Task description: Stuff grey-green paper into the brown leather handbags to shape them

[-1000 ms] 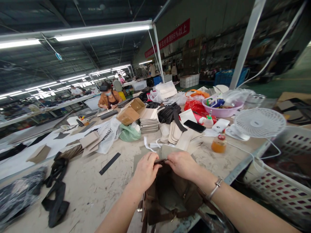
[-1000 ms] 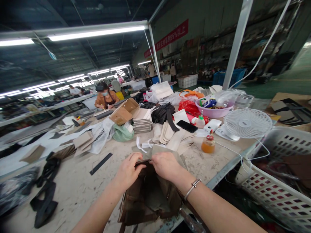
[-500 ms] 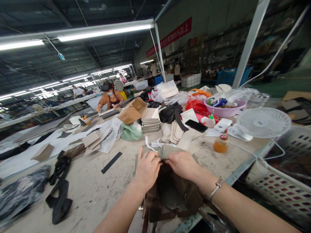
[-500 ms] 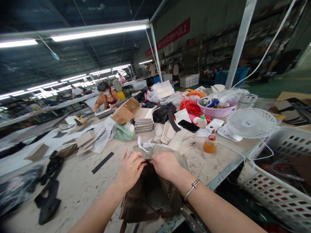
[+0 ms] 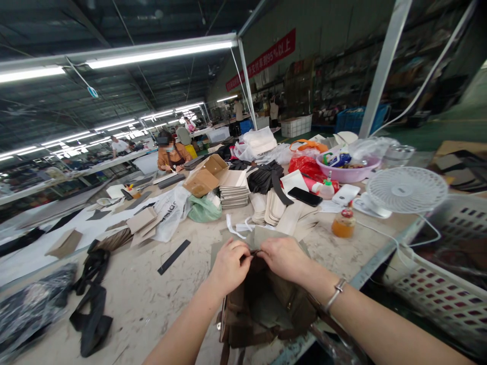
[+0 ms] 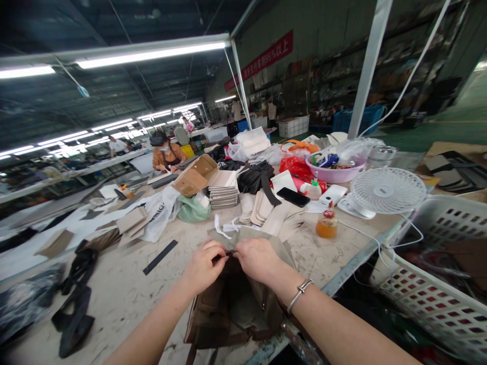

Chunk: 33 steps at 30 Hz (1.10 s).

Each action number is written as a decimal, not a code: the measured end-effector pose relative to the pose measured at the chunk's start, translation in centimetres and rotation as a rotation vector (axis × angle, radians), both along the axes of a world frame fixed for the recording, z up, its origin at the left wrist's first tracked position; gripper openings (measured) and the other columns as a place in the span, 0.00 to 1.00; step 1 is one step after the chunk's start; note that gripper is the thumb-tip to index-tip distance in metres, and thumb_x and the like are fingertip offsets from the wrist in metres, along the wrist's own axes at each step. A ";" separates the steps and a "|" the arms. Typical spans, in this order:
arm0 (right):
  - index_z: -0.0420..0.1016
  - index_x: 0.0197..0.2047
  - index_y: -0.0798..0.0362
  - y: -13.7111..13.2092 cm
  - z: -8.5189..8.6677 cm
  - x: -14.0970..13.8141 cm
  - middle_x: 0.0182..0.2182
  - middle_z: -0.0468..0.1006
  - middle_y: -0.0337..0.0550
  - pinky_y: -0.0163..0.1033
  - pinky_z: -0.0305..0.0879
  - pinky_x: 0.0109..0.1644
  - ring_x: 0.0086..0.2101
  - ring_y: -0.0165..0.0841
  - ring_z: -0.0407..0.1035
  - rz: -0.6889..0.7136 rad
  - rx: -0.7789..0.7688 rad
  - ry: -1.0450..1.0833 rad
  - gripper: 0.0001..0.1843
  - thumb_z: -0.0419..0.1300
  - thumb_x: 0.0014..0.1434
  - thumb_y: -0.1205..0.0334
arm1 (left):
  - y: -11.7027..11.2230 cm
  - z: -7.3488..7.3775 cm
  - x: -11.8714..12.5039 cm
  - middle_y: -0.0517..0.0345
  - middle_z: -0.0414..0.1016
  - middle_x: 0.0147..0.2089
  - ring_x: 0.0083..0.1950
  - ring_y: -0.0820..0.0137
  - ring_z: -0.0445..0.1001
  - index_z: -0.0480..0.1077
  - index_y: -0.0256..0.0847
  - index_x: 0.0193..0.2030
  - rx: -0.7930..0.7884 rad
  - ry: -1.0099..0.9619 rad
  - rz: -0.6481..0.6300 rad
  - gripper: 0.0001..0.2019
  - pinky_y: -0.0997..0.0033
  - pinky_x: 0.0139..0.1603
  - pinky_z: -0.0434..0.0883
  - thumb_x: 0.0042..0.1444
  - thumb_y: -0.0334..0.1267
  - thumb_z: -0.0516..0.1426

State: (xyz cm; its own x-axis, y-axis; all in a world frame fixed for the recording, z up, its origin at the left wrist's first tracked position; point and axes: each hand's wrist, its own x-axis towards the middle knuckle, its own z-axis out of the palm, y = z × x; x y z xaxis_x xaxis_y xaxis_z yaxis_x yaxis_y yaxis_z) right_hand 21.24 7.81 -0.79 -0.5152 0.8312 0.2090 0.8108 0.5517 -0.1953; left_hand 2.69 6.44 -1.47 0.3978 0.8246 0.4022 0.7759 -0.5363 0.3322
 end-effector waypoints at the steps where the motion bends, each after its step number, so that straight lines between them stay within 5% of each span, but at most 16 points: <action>1: 0.75 0.33 0.52 0.0 -0.1 0.0 0.32 0.78 0.44 0.36 0.61 0.33 0.32 0.36 0.72 0.003 0.000 0.002 0.15 0.51 0.63 0.56 | 0.1 -0.1 0.0 0.59 0.73 0.35 0.39 0.69 0.72 0.68 0.40 0.28 -0.041 -0.045 0.004 0.06 0.61 0.53 0.66 0.52 0.27 0.57; 4: 0.75 0.33 0.52 0.3 -0.4 0.1 0.32 0.78 0.43 0.36 0.60 0.33 0.32 0.35 0.72 0.005 0.005 0.009 0.15 0.51 0.63 0.55 | 0.3 -0.2 0.0 0.59 0.73 0.33 0.38 0.70 0.71 0.68 0.40 0.28 -0.108 -0.112 0.030 0.06 0.70 0.42 0.68 0.52 0.27 0.57; 12: 0.74 0.30 0.52 1.0 -1.1 1.2 0.31 0.78 0.41 0.36 0.57 0.33 0.34 0.34 0.71 0.068 -0.001 0.026 0.19 0.53 0.62 0.47 | 0.3 -0.4 0.1 0.59 0.71 0.33 0.35 0.69 0.70 0.66 0.40 0.32 -0.106 0.007 0.064 0.04 0.70 0.37 0.64 0.57 0.29 0.53; 16: 0.75 0.37 0.49 1.1 -1.0 1.5 0.32 0.78 0.39 0.35 0.58 0.34 0.35 0.34 0.71 0.126 -0.023 0.089 0.20 0.57 0.57 0.41 | 0.3 -0.4 0.2 0.59 0.70 0.32 0.34 0.68 0.70 0.65 0.41 0.32 -0.088 0.043 0.076 0.04 0.70 0.35 0.64 0.57 0.29 0.52; 21: 0.74 0.44 0.46 1.3 -0.2 0.8 0.35 0.77 0.38 0.35 0.57 0.34 0.36 0.33 0.70 0.178 -0.006 0.076 0.13 0.58 0.59 0.51 | 0.4 -0.4 0.1 0.58 0.70 0.32 0.34 0.67 0.70 0.62 0.41 0.33 -0.075 0.067 0.064 0.06 0.70 0.34 0.64 0.57 0.27 0.50; 29: 0.76 0.35 0.53 1.7 0.8 -0.4 0.33 0.77 0.44 0.35 0.58 0.37 0.35 0.34 0.70 0.176 0.011 0.022 0.11 0.53 0.62 0.61 | 0.5 -0.4 0.1 0.58 0.72 0.30 0.33 0.68 0.71 0.66 0.41 0.31 -0.097 -0.001 0.078 0.06 0.70 0.34 0.65 0.56 0.27 0.51; 33: 0.75 0.34 0.53 1.8 0.6 -0.3 0.33 0.77 0.44 0.36 0.58 0.36 0.34 0.33 0.69 0.185 0.021 0.038 0.13 0.50 0.62 0.62 | 0.4 -0.3 -0.1 0.59 0.76 0.34 0.38 0.68 0.75 0.70 0.42 0.32 -0.173 -0.161 0.073 0.04 0.69 0.41 0.68 0.55 0.30 0.56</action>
